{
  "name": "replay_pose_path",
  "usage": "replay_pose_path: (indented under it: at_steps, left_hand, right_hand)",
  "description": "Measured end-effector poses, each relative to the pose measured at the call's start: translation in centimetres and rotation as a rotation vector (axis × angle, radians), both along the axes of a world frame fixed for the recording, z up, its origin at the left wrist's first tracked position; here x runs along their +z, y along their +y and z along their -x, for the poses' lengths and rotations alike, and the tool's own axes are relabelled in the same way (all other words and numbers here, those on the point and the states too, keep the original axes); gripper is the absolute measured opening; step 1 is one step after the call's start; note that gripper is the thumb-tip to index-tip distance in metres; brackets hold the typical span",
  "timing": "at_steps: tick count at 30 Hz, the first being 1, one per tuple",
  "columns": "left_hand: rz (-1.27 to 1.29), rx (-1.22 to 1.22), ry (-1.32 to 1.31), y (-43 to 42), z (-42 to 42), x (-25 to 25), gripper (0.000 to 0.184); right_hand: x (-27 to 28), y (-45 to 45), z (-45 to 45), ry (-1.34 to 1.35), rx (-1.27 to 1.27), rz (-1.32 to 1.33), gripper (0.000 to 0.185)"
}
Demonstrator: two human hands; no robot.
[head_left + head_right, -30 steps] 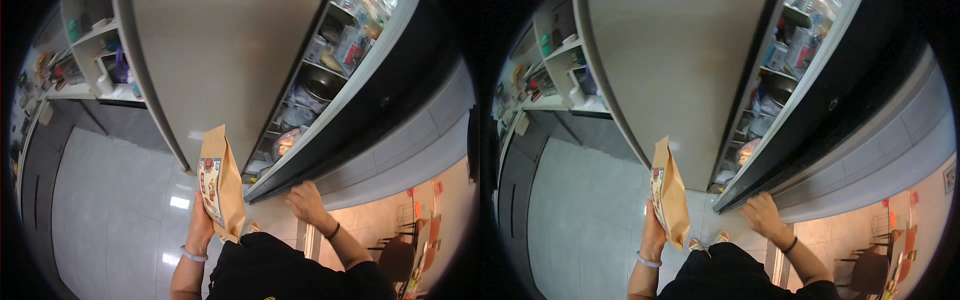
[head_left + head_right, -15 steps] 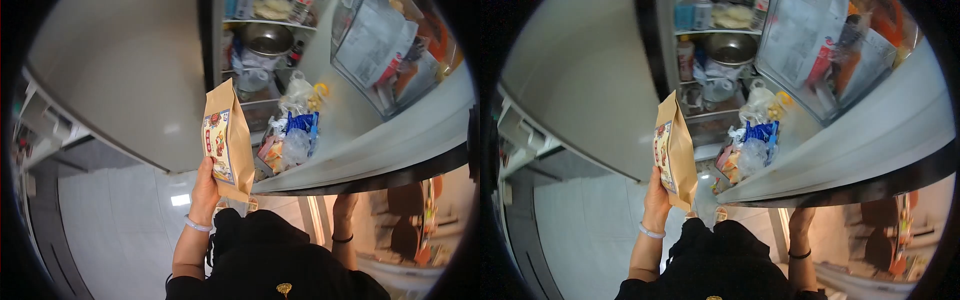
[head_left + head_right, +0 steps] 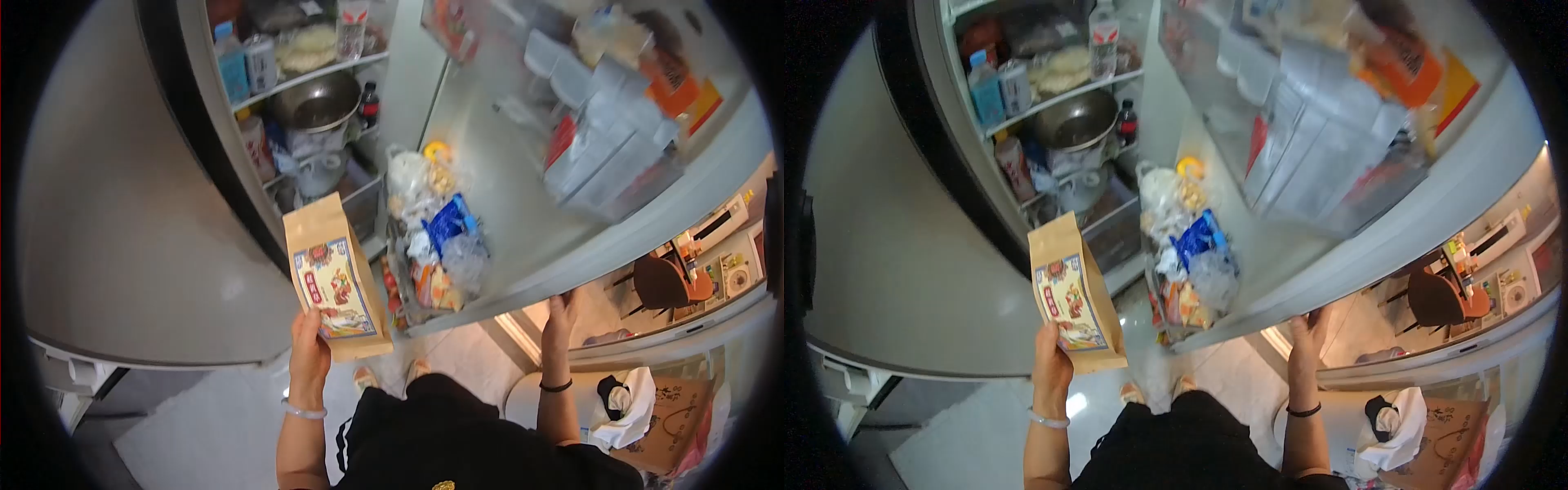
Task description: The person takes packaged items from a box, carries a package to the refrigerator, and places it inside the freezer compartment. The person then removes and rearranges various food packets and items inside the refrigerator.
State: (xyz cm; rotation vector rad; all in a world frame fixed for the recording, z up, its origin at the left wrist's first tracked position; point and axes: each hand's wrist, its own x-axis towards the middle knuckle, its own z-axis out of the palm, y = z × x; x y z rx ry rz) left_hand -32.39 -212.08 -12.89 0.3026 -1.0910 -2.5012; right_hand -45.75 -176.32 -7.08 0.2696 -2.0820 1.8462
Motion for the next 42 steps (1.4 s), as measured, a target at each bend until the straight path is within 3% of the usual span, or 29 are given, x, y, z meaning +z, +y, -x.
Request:
replay_pose_path:
  at_steps: [5, 9, 11, 15, 17, 20, 22, 24, 27, 28, 29, 33, 38, 42]
  left_hand:
    - [-0.181, -0.010, 0.005, 1.1, 3.8, 2.4, 0.045]
    - [-0.195, -0.094, 0.019, 1.6, 5.4, 2.9, 0.055]
    - [-0.203, -0.116, 0.009, 1.5, 6.1, 3.1, 0.058]
    - [-0.134, -0.092, 0.128, 1.2, 6.6, 3.3, 0.056]
    - [-0.219, -0.119, 0.185, 1.2, 6.3, 4.7, 0.052]
    - [-0.103, -0.202, 0.218, 0.3, 6.3, 4.7, 0.053]
    - [-0.071, -0.240, 0.173, -0.9, 6.3, 6.1, 0.057]
    - [-0.112, -0.225, 0.164, -1.1, 6.0, 7.7, 0.049]
    - [-0.162, -0.169, 0.307, -0.7, 4.5, 13.7, 0.050]
    - [-0.188, -0.140, 0.366, -0.6, 4.2, 15.4, 0.051]
    - [-0.077, -0.074, 0.433, -1.1, 4.9, 16.0, 0.051]
    - [0.149, 0.084, 0.592, -1.4, 4.0, 23.0, 0.046]
    - [0.052, -0.020, 0.708, 0.7, 4.2, 33.4, 0.041]
    - [0.060, -0.043, 0.722, 1.5, 4.7, 36.9, 0.038]
  right_hand:
    - [1.6, -0.4, 0.9, -0.014, 0.046, 0.015, 0.093]
    - [2.5, -1.1, 0.2, 0.104, 0.022, -0.029, 0.100]
    - [2.3, -1.4, 0.5, 0.014, -0.056, -0.107, 0.103]
    - [3.1, -1.0, 0.1, -0.016, -0.075, -0.106, 0.099]
    - [3.0, -0.4, -0.2, 0.027, -0.100, -0.079, 0.090]
    - [3.0, -0.4, -0.4, -0.021, -0.136, -0.099, 0.074]
    - [3.1, -1.1, -0.3, -0.030, -0.144, -0.120, 0.081]
    - [3.5, -1.5, -0.6, -0.028, -0.124, -0.067, 0.085]
    - [1.6, 0.0, 0.4, 0.049, -0.108, -0.165, 0.082]
    - [2.6, -1.0, 0.0, 0.019, -0.110, -0.036, 0.070]
    - [1.7, -0.4, 0.4, 0.001, -0.118, -0.058, 0.069]
    - [1.7, -0.7, 0.1, 0.034, -0.072, -0.027, 0.074]
    - [2.0, -0.7, -0.4, 0.067, -0.022, 0.038, 0.079]
    - [0.5, 0.2, 0.6, 0.096, -0.063, -0.080, 0.093]
